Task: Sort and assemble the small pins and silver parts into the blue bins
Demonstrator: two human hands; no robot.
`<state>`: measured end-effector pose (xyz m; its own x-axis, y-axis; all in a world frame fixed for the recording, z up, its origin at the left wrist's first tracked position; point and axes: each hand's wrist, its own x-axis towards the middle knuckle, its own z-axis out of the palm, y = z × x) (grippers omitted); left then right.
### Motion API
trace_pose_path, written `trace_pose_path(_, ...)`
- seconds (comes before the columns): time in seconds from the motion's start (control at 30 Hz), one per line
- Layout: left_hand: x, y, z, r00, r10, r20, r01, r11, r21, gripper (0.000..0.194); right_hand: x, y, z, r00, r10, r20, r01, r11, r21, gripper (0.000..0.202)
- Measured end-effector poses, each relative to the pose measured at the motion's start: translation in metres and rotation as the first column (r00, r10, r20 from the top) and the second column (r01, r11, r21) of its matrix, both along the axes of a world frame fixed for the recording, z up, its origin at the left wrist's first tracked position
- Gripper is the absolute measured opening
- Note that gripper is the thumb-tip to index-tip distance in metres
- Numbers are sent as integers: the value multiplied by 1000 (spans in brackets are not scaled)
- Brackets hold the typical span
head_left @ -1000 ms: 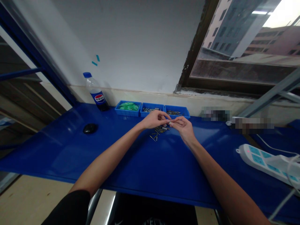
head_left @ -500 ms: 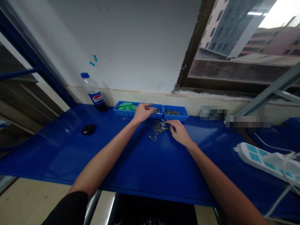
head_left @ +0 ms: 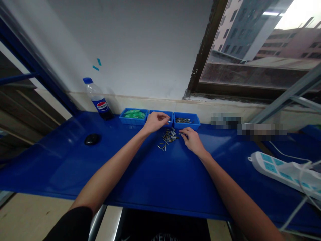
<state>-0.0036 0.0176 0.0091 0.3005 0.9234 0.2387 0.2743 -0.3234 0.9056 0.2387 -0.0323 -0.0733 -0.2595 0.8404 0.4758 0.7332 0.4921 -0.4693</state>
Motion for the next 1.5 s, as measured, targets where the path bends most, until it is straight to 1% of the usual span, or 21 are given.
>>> trace_pose_path(0.1,1,-1,0,1000,-5,-5,5,1000,5,26,0,2,-1,1000,-12,-15,12,1000,-25,25)
trace_pose_path(0.3,2,-4,2,999,-15,-32,16,999,39,23,2,4,-2,1000,-27,16,27,999,-37,21)
trace_pose_path(0.5,3,-7,6,998,-19,-56,23,997,71,24,2,2,-1,998,-42,38,42,999,-21,19)
trace_pose_path(0.57,3,-7,7,998,-28,-54,32,997,74,24,1,1,0,999,-44,6,44,999,-22,18)
trace_pose_path(0.63,3,-8,8,997,-50,-57,54,996,77,25,-1,0,2,994,-51,-94,47,998,-45,16)
trace_pose_path(0.7,4,-9,8,992,-95,-78,101,992,77,26,-5,-1,3,953,-70,-294,38,993,-113,17)
trace_pose_path(0.73,4,-10,9,987,-125,-98,133,988,77,26,-7,-1,5,909,-83,-409,19,987,-158,21)
trace_pose_path(0.8,7,-14,9,970,-187,-152,201,977,77,27,-12,-2,8,786,-114,-607,-40,972,-233,34)
trace_pose_path(0.87,9,-17,9,948,-247,-203,265,962,66,29,-18,-4,12,679,-131,-722,-93,961,-262,43)
trace_pose_path(0.93,12,-21,8,927,-302,-220,317,948,34,31,-22,-6,17,612,-132,-780,-127,957,-262,47)
trace_pose_path(0.97,13,-22,8,921,-327,-212,337,941,15,31,-24,-7,19,591,-130,-796,-139,956,-260,47)
trace_pose_path(1.03,14,-23,7,917,-358,-175,362,932,-14,30,-26,-9,22,573,-124,-810,-154,954,-255,48)
trace_pose_path(1.17,15,-22,3,923,-372,-98,368,928,-57,29,-28,-12,24,589,-101,-802,-163,957,-240,49)
trace_pose_path(1.27,16,-20,0,923,-376,-79,370,926,-76,30,-30,-13,25,588,-79,-805,-180,958,-225,48)
trace_pose_path(1.37,17,-20,-1,928,-367,-68,363,929,-72,28,-31,-14,26,575,-76,-814,-186,957,-221,47)
trace_pose_path(1.5,18,-21,1,941,-333,-50,329,941,-75,25,-32,-14,25,579,-85,-811,-186,954,-233,48)
